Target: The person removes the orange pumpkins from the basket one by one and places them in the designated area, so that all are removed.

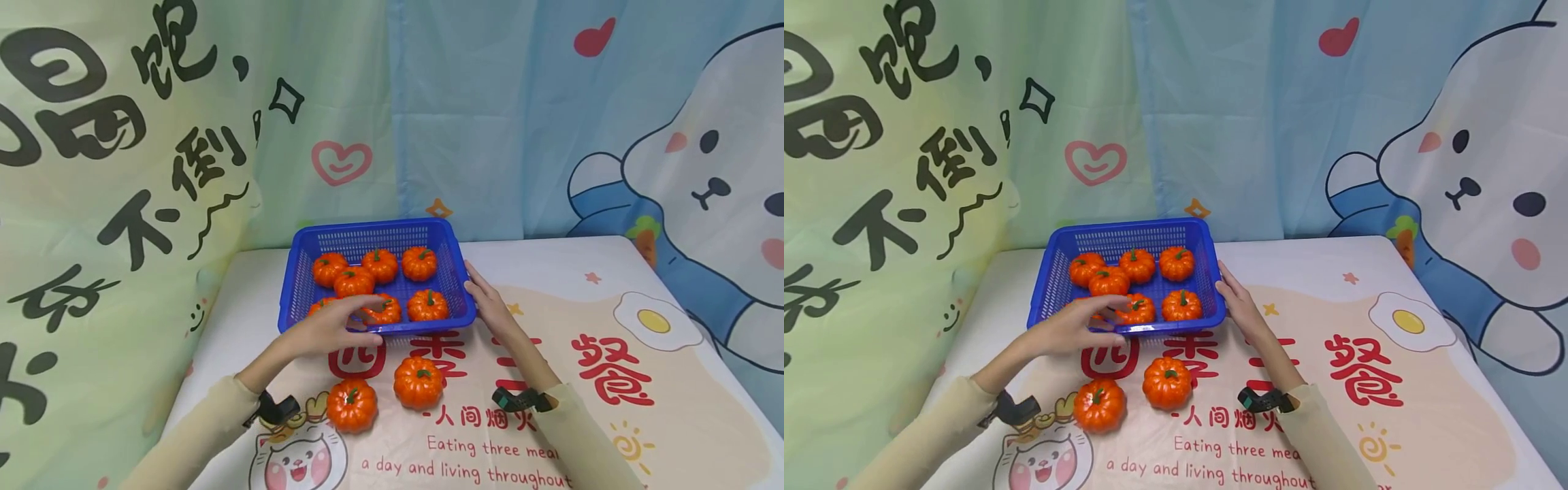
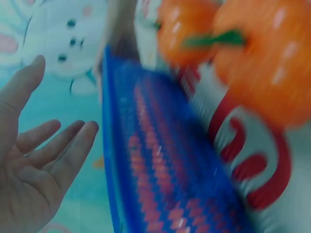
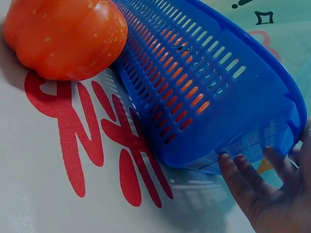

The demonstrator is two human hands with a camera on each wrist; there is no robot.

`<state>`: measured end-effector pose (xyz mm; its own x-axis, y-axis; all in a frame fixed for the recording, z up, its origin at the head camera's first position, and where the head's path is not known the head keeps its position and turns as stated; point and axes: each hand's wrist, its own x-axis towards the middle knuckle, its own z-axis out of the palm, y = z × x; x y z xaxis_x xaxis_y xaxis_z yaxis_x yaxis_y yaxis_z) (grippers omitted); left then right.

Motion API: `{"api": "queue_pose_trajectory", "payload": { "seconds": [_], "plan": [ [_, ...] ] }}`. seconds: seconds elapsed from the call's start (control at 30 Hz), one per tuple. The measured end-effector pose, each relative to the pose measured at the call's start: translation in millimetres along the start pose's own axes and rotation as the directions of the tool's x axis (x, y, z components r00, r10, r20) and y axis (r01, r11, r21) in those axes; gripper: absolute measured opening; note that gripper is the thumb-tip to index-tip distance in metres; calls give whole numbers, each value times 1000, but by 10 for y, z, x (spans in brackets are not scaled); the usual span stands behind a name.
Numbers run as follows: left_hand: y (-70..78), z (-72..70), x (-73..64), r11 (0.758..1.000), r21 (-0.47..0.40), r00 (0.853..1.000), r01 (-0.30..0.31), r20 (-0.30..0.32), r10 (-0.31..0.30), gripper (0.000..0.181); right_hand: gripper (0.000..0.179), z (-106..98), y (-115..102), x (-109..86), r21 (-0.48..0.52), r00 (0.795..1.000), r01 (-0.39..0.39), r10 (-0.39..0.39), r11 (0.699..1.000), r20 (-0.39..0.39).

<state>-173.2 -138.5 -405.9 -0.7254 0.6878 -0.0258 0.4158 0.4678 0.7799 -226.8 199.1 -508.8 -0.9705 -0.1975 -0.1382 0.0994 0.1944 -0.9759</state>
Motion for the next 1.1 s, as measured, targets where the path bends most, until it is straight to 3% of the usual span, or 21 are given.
{"api": "queue_pose_trajectory", "payload": {
  "seconds": [0.2,0.37,0.6,0.73,0.87,1.1],
  "plan": [
    [-220,-376,106,997,-8,990,71,-123,-71,58,61,18,-25,-9,9,1000,3,-3,1000,5],
    [-355,-526,167,990,35,981,136,-143,-130,58,61,34,-41,-17,15,1000,10,-10,1000,10],
    [-421,-690,292,969,134,967,207,-178,-182,63,60,-1,-45,6,4,1000,16,-16,1000,4],
    [-507,-774,429,944,174,956,282,-137,-260,69,59,-33,-41,25,-9,1000,15,-15,1000,-3],
    [-601,-839,575,911,197,932,363,-71,-356,73,60,-46,-45,23,-13,1000,14,-14,1000,-12],
    [-705,-827,700,884,206,899,420,38,-436,75,62,-14,-9,-13,6,1000,14,-14,1000,6]
  ]
}}
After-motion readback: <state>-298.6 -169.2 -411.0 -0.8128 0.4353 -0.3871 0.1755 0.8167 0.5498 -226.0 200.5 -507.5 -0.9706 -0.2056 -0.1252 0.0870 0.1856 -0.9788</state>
